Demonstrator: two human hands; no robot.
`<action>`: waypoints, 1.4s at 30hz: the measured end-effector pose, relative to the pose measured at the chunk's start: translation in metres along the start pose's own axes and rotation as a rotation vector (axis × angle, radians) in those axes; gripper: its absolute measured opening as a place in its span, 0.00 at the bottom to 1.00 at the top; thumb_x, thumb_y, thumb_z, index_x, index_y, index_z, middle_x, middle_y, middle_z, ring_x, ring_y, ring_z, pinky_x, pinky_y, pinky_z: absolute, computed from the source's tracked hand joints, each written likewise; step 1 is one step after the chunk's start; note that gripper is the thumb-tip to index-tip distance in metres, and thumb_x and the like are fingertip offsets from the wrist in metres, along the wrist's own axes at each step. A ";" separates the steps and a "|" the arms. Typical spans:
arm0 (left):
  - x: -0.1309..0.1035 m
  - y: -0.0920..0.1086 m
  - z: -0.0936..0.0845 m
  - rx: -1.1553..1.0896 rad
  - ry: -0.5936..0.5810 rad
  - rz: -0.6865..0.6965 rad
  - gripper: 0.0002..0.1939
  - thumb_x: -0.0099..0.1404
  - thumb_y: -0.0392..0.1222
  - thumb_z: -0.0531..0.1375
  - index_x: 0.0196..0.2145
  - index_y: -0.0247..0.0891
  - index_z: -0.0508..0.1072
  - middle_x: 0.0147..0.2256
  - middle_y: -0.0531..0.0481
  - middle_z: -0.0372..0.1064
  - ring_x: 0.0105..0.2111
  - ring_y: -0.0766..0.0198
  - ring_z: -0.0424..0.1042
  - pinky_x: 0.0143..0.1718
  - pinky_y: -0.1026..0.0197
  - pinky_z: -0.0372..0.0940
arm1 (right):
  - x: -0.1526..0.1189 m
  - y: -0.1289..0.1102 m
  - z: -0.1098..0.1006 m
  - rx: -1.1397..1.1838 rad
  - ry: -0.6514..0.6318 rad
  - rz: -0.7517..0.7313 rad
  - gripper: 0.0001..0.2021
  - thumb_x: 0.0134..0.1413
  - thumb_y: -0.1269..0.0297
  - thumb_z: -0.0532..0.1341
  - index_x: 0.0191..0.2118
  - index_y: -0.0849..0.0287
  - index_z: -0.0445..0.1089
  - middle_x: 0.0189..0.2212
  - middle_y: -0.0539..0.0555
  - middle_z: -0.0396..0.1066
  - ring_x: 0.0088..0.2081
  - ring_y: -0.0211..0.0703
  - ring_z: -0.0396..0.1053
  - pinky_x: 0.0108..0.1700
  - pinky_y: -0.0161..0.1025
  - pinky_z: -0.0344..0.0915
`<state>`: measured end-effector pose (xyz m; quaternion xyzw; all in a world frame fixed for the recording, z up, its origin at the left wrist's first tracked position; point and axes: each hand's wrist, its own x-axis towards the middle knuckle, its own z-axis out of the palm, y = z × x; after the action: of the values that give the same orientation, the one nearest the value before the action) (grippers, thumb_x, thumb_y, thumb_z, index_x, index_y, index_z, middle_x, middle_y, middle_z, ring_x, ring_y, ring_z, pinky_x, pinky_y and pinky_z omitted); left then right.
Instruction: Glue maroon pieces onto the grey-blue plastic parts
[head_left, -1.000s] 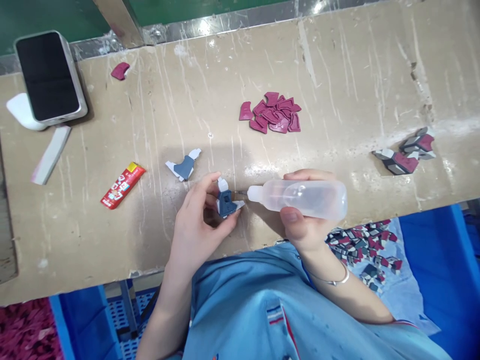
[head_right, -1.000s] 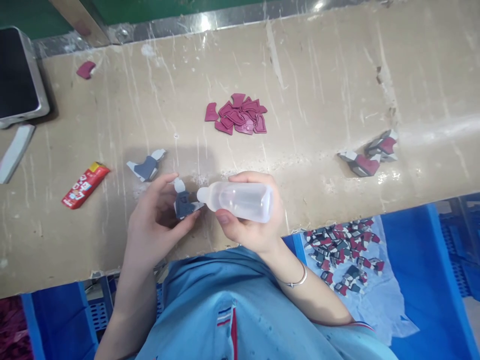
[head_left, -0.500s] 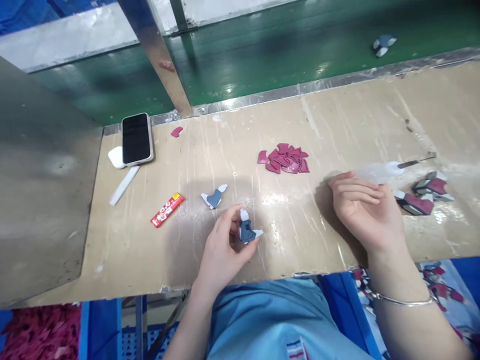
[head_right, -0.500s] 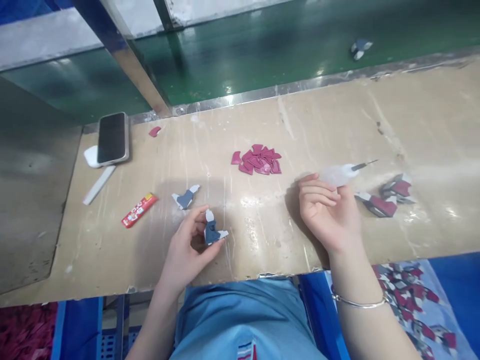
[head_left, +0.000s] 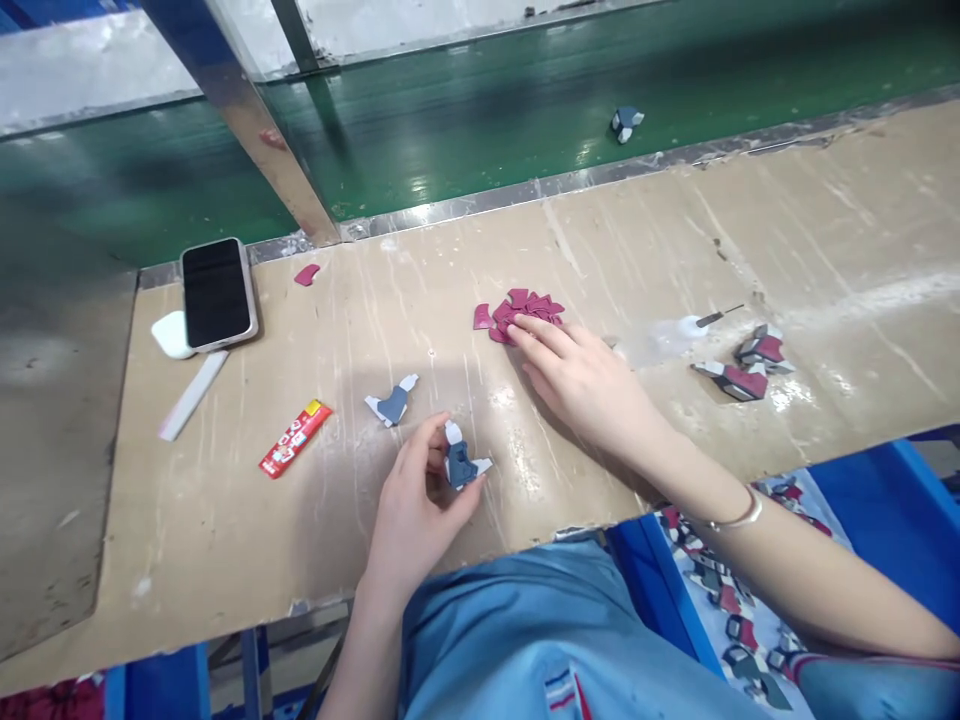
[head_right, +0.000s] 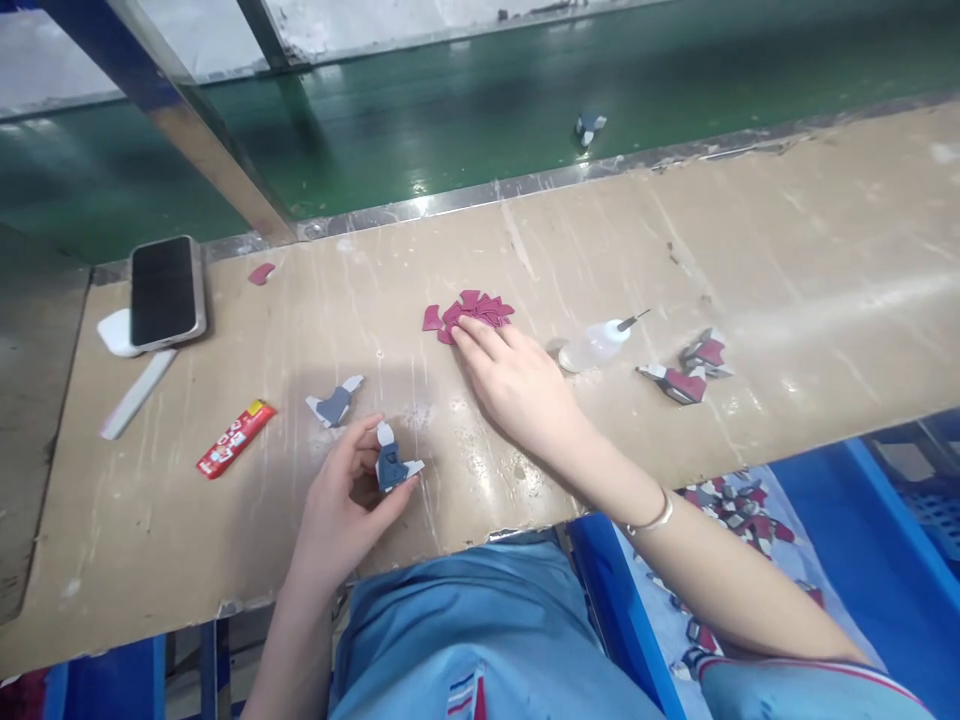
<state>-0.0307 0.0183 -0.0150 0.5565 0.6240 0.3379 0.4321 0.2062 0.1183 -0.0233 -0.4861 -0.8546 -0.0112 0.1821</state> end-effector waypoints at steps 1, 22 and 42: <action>0.000 -0.001 0.000 0.001 -0.011 0.003 0.29 0.63 0.43 0.69 0.61 0.47 0.73 0.43 0.50 0.76 0.35 0.62 0.78 0.40 0.59 0.76 | 0.006 0.004 0.001 -0.058 -0.025 -0.061 0.21 0.76 0.73 0.54 0.67 0.68 0.72 0.65 0.68 0.76 0.52 0.58 0.76 0.53 0.54 0.75; 0.000 -0.001 0.001 -0.007 -0.057 0.027 0.30 0.63 0.39 0.68 0.62 0.45 0.71 0.46 0.48 0.78 0.37 0.60 0.78 0.46 0.54 0.77 | 0.041 0.033 -0.019 -0.065 -0.269 -0.458 0.15 0.74 0.72 0.58 0.54 0.55 0.82 0.45 0.57 0.86 0.50 0.55 0.76 0.50 0.53 0.73; 0.002 0.007 0.001 -0.066 0.016 -0.026 0.31 0.58 0.38 0.68 0.60 0.44 0.73 0.43 0.51 0.79 0.34 0.63 0.78 0.38 0.61 0.77 | -0.036 -0.053 -0.013 0.558 0.225 -0.325 0.11 0.75 0.68 0.64 0.55 0.51 0.80 0.42 0.53 0.88 0.45 0.49 0.84 0.43 0.49 0.85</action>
<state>-0.0265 0.0211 -0.0092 0.5311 0.6231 0.3573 0.4494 0.1822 0.0582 -0.0140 -0.2707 -0.8655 0.1408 0.3971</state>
